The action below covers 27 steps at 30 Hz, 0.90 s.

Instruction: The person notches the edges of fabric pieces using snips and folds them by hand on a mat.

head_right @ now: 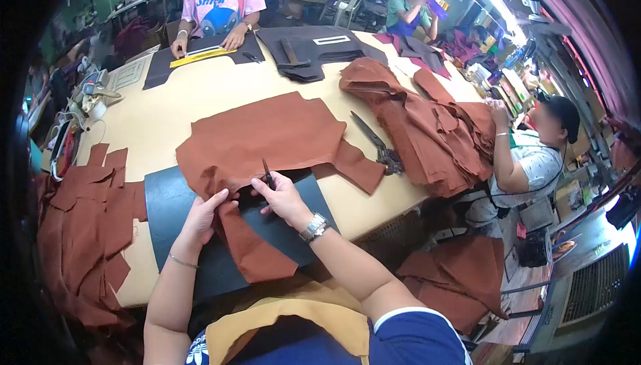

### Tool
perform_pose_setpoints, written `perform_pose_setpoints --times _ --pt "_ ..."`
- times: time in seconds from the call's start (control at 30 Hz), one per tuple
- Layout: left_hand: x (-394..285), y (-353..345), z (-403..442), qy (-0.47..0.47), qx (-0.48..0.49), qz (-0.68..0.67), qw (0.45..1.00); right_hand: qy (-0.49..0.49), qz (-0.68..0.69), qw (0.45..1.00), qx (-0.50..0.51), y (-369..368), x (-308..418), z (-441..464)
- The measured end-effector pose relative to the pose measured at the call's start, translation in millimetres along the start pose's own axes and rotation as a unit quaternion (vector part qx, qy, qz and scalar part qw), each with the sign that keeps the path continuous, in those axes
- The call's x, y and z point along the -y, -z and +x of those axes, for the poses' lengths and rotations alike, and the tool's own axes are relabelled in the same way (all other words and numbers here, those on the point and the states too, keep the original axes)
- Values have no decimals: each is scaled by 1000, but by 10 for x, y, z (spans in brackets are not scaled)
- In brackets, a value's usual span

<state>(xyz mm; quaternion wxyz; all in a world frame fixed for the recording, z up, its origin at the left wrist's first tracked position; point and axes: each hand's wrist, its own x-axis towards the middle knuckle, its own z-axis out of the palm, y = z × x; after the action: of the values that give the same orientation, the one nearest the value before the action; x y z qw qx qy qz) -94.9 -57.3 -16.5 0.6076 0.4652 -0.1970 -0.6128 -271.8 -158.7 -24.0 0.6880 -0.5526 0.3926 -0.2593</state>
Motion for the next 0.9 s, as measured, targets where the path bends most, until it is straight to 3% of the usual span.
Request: perform_pose_setpoints --times 0.17,0.37,0.67,0.8,0.9 --pt "85 79 107 -88 47 28 995 0 44 998 45 74 -36 -187" --pt "-48 74 49 -1 21 23 1000 -107 56 985 124 -21 76 -343" --pt "-41 45 52 10 5 19 1000 -223 134 947 189 -42 135 -167" --pt "33 63 93 -47 44 71 995 -158 182 953 183 -40 73 -160" --pt "41 -19 56 -111 59 71 990 -74 156 980 95 -116 3 -126"
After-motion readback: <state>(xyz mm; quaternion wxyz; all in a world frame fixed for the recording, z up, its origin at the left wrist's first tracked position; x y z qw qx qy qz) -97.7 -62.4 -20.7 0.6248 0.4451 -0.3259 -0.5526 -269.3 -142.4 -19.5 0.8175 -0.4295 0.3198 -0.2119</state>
